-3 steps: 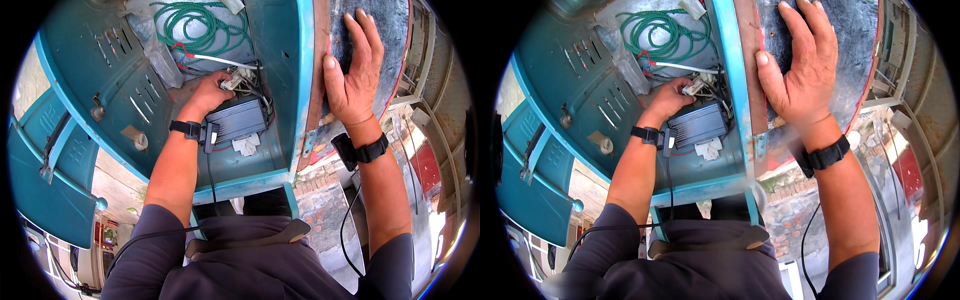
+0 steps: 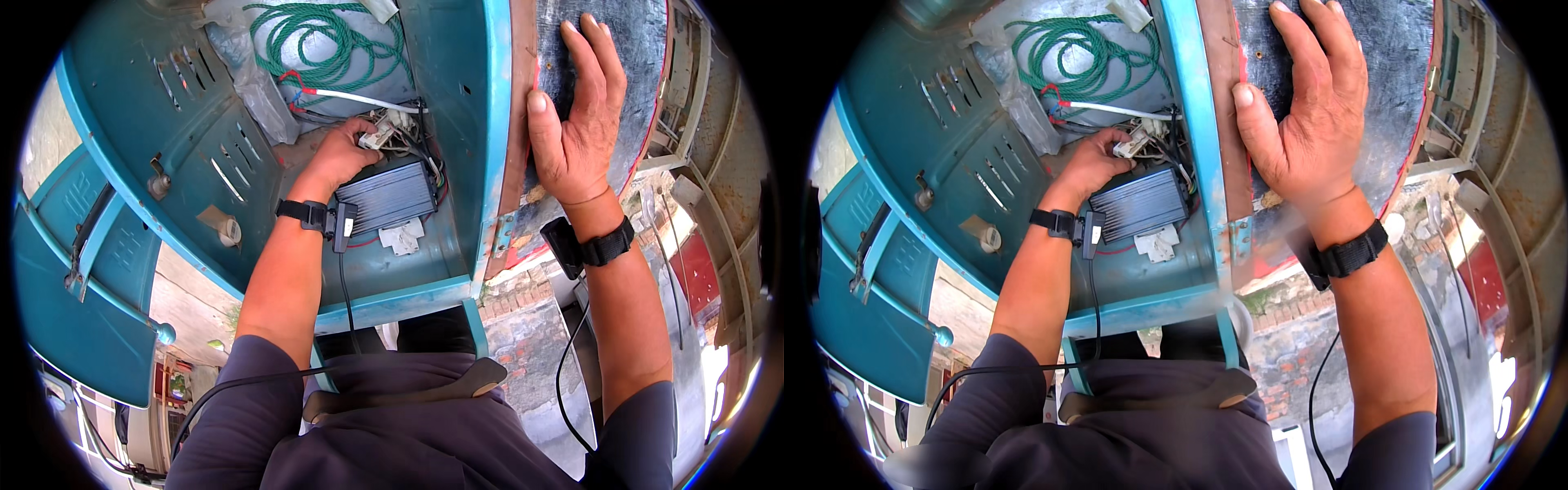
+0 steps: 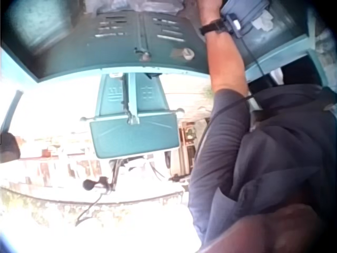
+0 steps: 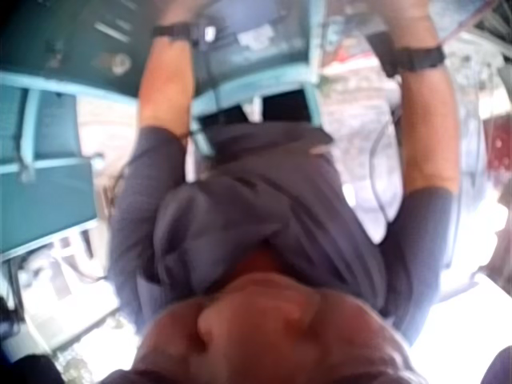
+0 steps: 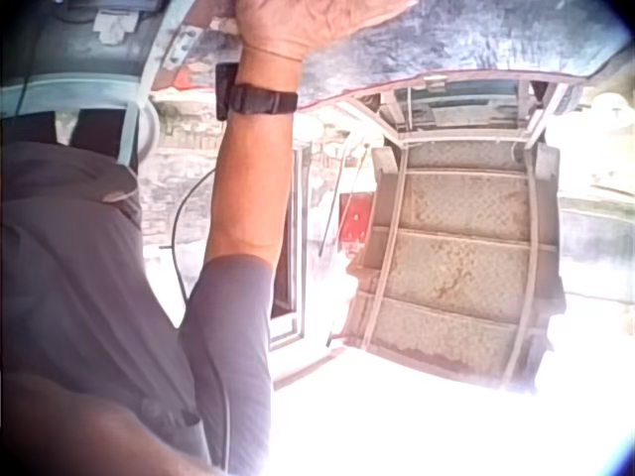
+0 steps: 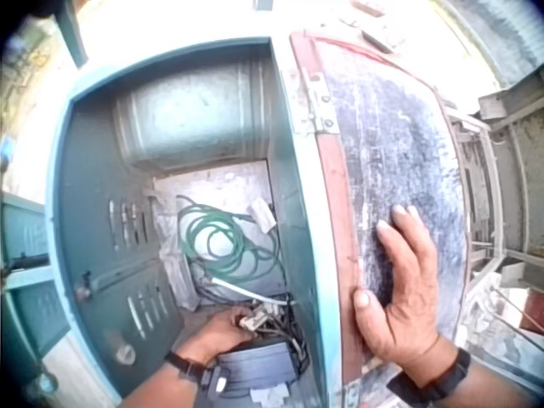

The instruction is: The person works on the wiring inside the open compartment of a teal three-wheeled vehicle, handling wires and a terminal block. They briefly walk indoors to retrieve a roll of black tape from a workbench, then return to the vehicle to continue adjusting the wiring.

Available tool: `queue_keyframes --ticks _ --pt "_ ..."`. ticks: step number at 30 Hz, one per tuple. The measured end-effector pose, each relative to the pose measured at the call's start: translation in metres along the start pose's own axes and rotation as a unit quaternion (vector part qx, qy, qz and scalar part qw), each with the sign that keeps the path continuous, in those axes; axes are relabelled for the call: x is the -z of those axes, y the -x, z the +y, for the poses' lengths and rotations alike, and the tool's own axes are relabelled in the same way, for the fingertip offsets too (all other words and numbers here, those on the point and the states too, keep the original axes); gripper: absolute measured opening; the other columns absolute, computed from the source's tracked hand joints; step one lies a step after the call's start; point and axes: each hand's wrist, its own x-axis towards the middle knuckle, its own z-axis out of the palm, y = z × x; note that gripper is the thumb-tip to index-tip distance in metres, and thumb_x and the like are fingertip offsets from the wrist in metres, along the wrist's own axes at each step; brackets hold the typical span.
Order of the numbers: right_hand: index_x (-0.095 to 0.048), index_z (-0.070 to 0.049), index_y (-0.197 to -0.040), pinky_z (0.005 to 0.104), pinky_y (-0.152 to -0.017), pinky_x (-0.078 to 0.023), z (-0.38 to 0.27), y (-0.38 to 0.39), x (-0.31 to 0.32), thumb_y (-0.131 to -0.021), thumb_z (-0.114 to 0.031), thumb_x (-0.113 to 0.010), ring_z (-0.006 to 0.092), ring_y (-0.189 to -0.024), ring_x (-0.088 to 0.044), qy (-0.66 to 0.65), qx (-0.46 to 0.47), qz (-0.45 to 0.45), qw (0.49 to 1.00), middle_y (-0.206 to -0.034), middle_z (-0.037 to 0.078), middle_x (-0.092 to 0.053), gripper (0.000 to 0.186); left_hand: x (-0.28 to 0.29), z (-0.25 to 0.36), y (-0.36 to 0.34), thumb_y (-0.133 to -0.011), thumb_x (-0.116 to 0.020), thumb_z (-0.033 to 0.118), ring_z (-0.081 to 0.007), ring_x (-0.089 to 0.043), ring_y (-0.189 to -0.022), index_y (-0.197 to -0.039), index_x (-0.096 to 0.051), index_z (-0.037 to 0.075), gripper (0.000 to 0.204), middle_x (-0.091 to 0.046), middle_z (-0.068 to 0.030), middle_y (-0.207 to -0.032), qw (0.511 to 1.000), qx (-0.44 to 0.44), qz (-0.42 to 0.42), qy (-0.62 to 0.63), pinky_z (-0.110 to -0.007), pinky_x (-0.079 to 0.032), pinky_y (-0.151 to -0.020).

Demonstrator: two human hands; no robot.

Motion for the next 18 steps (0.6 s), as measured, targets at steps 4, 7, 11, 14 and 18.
queue_keyframes --ticks 4,7,11,14,18 --pt "-0.047 -0.004 -0.147 0.0453 -0.120 -0.026 0.000 -0.001 0.000 -0.097 -0.037 -0.055 0.0364 -0.145 -0.033 0.002 -0.004 -0.001 1.000 -0.155 0.019 -0.038 0.060 0.000 0.002 -0.001 -0.076 -0.078 -0.002 -0.0124 -0.058 -0.080 -0.115 -0.063 0.003 0.042 -0.063 -0.0020 -0.089 1.000 0.006 -0.001 0.014 -0.026 -0.047 -0.070" --pt "-0.046 -0.003 -0.147 0.0455 -0.120 -0.026 -0.001 -0.002 0.000 -0.097 -0.037 -0.055 0.0365 -0.145 -0.033 0.002 -0.004 -0.003 1.000 -0.155 0.019 -0.038 0.060 -0.002 -0.005 -0.005 -0.077 -0.079 0.002 -0.0122 -0.059 -0.081 -0.113 -0.063 0.003 0.039 -0.064 -0.0022 -0.089 1.000 0.006 0.000 0.021 -0.027 -0.047 -0.071" --pt "-0.046 -0.003 -0.147 0.0457 -0.120 -0.026 0.000 -0.002 0.002 -0.097 -0.037 -0.055 0.0367 -0.145 -0.033 0.013 -0.002 -0.007 1.000 -0.155 0.020 -0.037 0.061 0.003 0.003 -0.010 -0.078 -0.082 0.016 -0.0158 -0.062 -0.082 -0.109 -0.064 0.003 0.039 -0.067 -0.0060 -0.089 0.996 0.053 0.014 -0.075 -0.030 -0.049 -0.074" --pt "-0.046 -0.002 -0.147 0.0458 -0.120 -0.026 0.000 -0.001 0.002 -0.098 -0.037 -0.054 0.0370 -0.145 -0.033 0.012 -0.003 -0.007 1.000 -0.155 0.020 -0.037 0.061 -0.005 0.010 -0.006 -0.075 -0.084 0.028 -0.0207 -0.064 -0.084 -0.107 -0.064 0.003 0.045 -0.068 -0.0093 -0.088 0.983 0.040 0.048 -0.175 -0.033 -0.050 -0.076" --pt "-0.045 -0.002 -0.147 0.0457 -0.120 -0.025 -0.001 -0.002 0.003 -0.098 -0.037 -0.054 0.0371 -0.145 -0.032 0.021 -0.002 -0.013 1.000 -0.155 0.020 -0.037 0.061 -0.012 0.008 -0.011 -0.075 -0.081 0.032 -0.0333 -0.069 -0.094 -0.109 -0.061 0.004 0.048 -0.071 -0.0202 -0.097 0.963 0.040 0.060 -0.261 -0.041 -0.052 -0.083"
